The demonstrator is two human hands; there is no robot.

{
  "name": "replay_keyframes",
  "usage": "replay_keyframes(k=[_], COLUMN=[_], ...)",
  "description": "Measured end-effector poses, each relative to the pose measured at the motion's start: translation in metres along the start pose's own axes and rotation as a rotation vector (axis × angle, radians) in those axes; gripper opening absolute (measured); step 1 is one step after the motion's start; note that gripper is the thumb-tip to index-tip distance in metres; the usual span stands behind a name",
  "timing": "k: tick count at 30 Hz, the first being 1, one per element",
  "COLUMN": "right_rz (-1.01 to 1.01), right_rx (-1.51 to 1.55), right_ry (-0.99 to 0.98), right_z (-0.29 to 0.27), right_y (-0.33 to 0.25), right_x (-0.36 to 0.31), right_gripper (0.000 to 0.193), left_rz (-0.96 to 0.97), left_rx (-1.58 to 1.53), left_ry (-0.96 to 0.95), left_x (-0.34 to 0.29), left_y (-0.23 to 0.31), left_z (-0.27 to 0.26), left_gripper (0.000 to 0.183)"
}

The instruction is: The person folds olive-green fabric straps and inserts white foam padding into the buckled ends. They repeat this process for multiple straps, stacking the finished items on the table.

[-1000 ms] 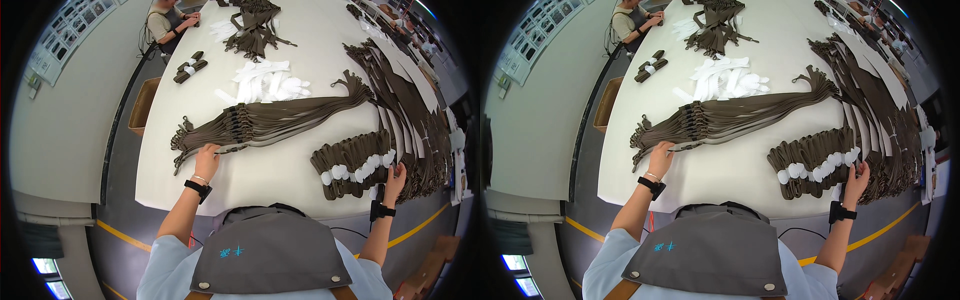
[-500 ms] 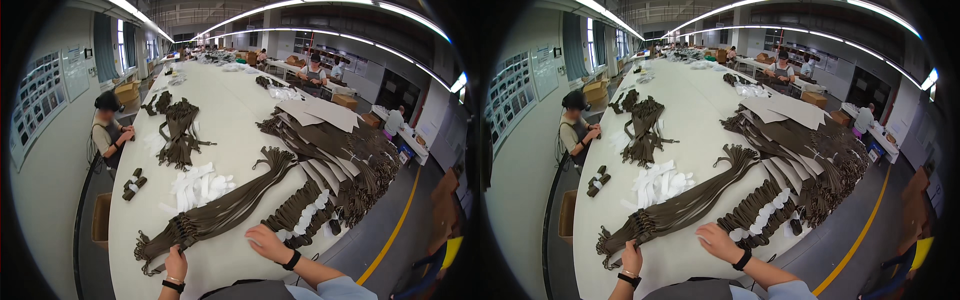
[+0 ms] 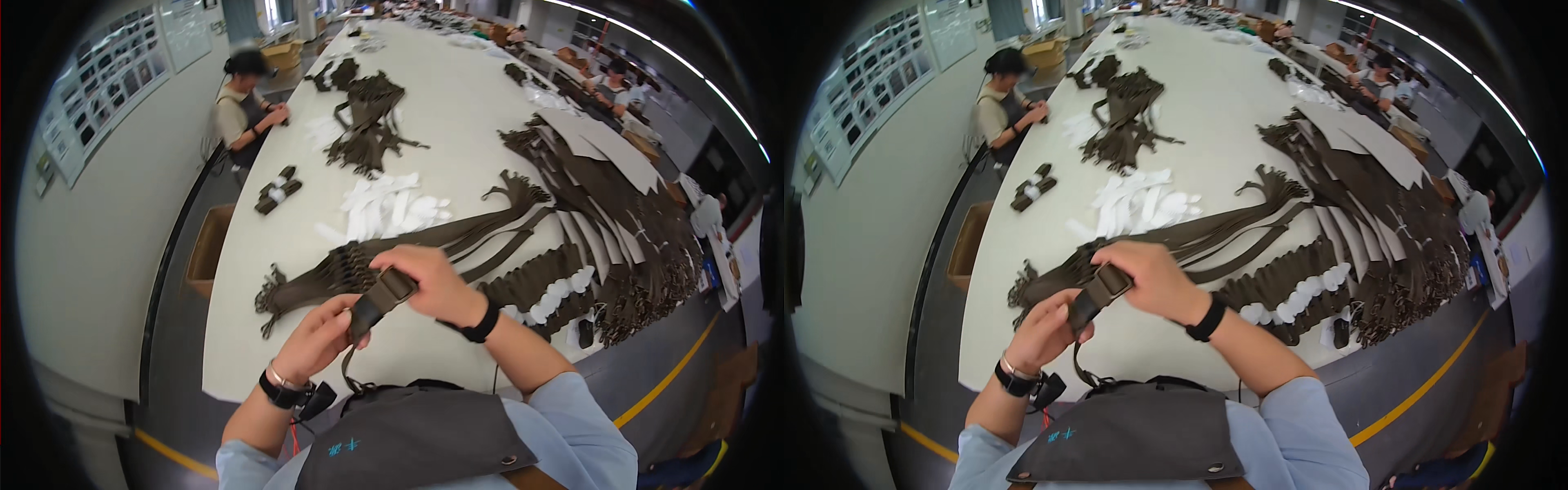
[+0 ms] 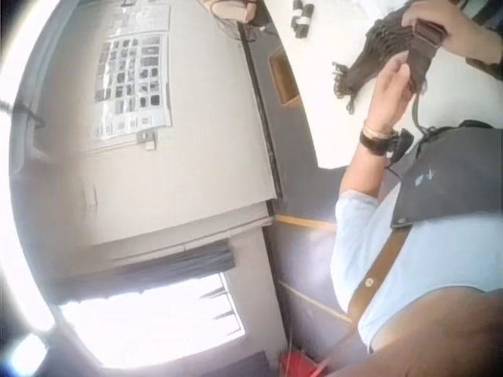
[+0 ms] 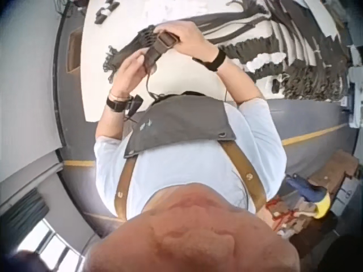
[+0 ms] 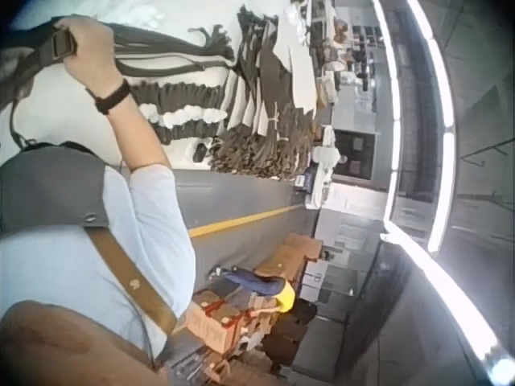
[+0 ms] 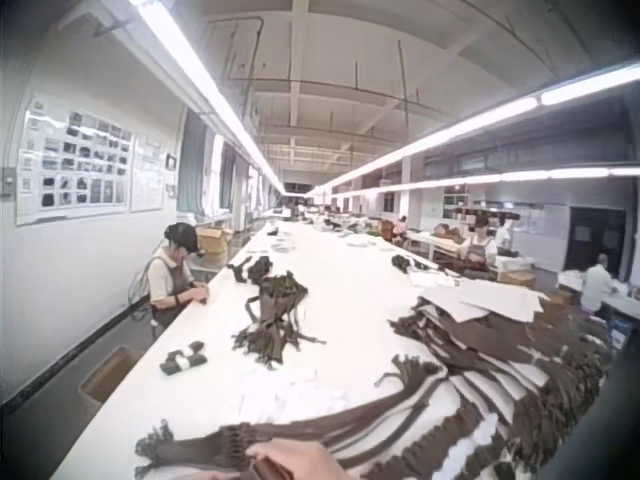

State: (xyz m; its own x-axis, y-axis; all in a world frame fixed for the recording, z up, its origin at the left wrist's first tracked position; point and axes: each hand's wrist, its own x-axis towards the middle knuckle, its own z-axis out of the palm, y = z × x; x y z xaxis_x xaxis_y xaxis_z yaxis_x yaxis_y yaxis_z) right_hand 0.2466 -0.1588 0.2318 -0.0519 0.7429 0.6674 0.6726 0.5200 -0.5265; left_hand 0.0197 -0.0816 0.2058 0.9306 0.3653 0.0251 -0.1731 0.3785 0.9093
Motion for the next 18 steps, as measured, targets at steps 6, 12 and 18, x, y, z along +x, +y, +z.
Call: replay_keyframes(k=[6,12,18], right_rz=[-0.168,-0.339,-0.423], right_rx=[-0.155,-0.433,-0.504], right_ry=[-0.130,-0.171,-0.179], right_z=[-0.029,-0.039,-0.041], right_y=[-0.033,-0.046,-0.043], right_x=[0.021,0.020,0.020], right_gripper=[0.031,0.019,0.020], left_rz=[-0.044,-0.063,-0.104], left_rx=[-0.007,0.118,0.327], left_ry=[-0.285,-0.202,-0.083], left_x=[-0.012,-0.040,-0.054], left_y=[0.034,0.049,0.051], left_z=[0.017,0.041,0.046], left_gripper=[0.037,0.039,0.046])
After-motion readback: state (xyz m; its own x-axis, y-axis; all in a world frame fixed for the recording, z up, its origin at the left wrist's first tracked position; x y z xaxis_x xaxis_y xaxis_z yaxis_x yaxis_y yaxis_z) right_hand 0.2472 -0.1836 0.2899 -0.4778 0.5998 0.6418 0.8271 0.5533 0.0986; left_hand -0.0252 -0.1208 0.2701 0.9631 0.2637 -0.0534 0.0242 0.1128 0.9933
